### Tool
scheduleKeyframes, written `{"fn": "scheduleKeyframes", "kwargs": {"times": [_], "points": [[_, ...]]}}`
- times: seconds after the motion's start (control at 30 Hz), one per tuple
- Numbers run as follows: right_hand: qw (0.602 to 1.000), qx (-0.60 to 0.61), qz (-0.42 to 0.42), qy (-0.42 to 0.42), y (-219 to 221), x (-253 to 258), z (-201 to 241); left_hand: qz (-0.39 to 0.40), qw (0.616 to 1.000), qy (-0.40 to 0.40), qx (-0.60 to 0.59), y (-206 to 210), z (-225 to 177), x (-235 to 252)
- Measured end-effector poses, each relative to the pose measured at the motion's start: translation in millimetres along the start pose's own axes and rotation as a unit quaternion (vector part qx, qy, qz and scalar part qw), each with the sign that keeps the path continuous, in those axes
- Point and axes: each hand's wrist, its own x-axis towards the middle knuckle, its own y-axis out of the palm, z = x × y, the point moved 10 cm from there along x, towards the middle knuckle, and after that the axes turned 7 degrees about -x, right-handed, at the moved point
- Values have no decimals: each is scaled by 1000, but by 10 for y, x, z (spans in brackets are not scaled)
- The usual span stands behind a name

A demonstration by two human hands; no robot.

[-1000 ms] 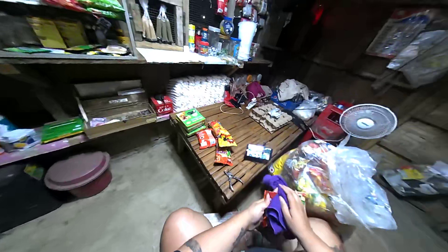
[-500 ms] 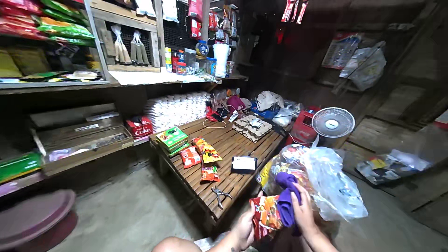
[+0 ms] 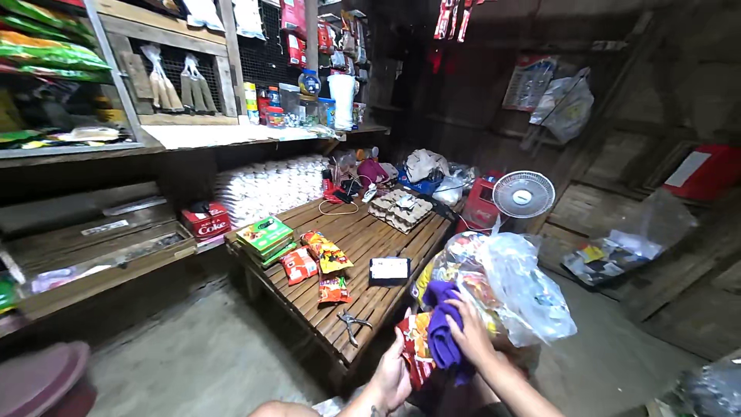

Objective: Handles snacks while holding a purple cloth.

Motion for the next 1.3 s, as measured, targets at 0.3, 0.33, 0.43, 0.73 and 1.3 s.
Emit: {"fn": "scheduleKeyframes", "kwargs": {"times": [0.3, 0.33, 0.43, 0.73, 1.3], "points": [[978, 17, 159, -130, 380, -492, 933, -51, 991, -50, 113, -42, 67, -103], [978, 19, 164, -130, 392, -448, 917, -64, 990, -52, 117, -29, 70, -119], [993, 48, 88, -66, 325, -170, 488, -27, 996, -27, 80, -10, 91, -74], [873, 353, 21, 335, 75, -163, -649, 83, 996, -22, -38, 113, -20, 0], [942, 241, 2, 235, -396, 97, -605, -184, 960, 27, 212, -480, -273, 81]]}}
